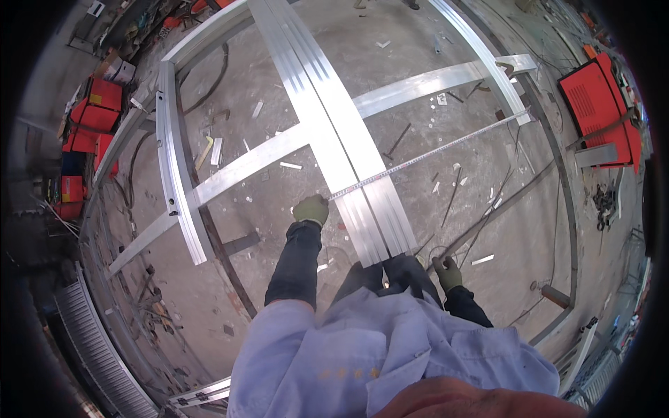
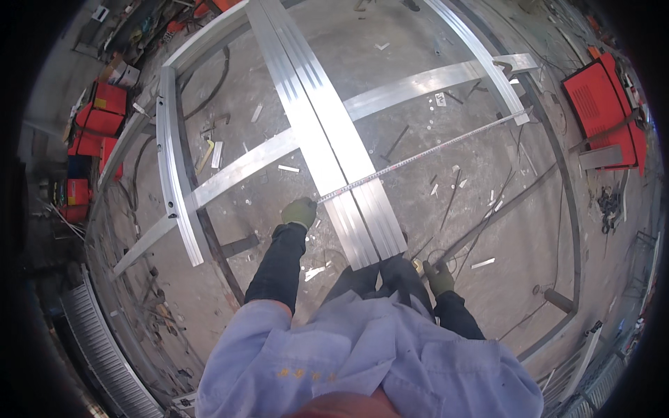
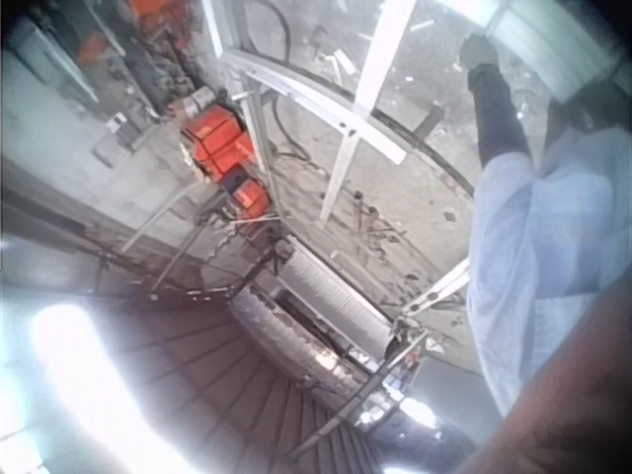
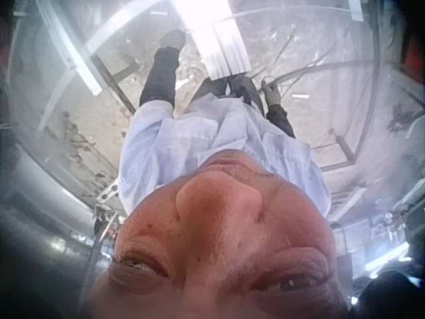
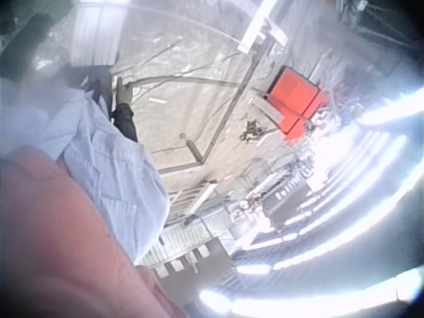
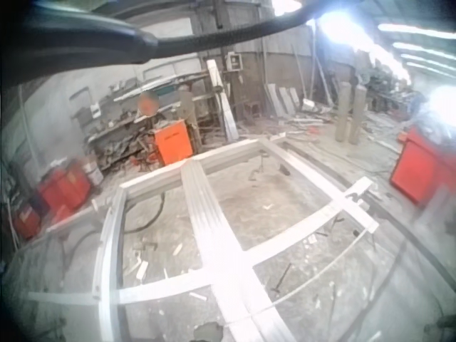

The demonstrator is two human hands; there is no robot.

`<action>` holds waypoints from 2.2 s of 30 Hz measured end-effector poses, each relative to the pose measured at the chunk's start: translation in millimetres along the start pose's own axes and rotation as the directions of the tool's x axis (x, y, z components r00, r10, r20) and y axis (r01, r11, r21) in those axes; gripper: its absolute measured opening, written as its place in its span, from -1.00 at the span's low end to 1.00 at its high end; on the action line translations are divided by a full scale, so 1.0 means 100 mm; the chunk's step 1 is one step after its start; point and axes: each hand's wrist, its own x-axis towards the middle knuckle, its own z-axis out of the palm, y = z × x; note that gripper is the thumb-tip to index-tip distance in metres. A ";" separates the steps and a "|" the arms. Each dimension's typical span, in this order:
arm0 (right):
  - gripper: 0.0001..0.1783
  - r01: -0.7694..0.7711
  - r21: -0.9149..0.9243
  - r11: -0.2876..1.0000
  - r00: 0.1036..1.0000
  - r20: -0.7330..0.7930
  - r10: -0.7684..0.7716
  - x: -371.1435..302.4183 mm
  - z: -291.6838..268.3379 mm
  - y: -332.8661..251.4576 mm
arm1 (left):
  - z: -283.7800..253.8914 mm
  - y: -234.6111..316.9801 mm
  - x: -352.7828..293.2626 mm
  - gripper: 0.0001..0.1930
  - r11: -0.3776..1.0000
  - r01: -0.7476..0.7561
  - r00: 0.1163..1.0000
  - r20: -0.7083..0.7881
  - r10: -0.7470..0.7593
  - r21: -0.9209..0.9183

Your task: The person uses a tape measure to measure the lengths of several aluminum frame pieces laid out on the floor. They repeatedly extend and retract the tape measure across different sections of the frame, checking dimensions and alignment.

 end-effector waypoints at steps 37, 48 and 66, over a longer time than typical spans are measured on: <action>-0.34 -0.397 0.838 0.375 0.908 0.419 0.025 -0.27 2.26 -0.83 | -0.06 -0.29 0.67 -0.57 0.990 -0.143 0.980 0.142 0.140 0.012; -0.23 -0.401 0.813 0.422 0.909 0.411 0.072 -0.40 2.06 -1.07 | 0.05 -0.30 0.75 -0.57 0.991 -0.137 0.980 0.146 0.137 -0.011; -0.39 -0.358 0.851 0.385 0.927 0.373 0.039 -0.24 2.17 -0.91 | 0.00 -0.29 0.79 -0.58 0.992 -0.125 0.979 0.160 0.124 -0.001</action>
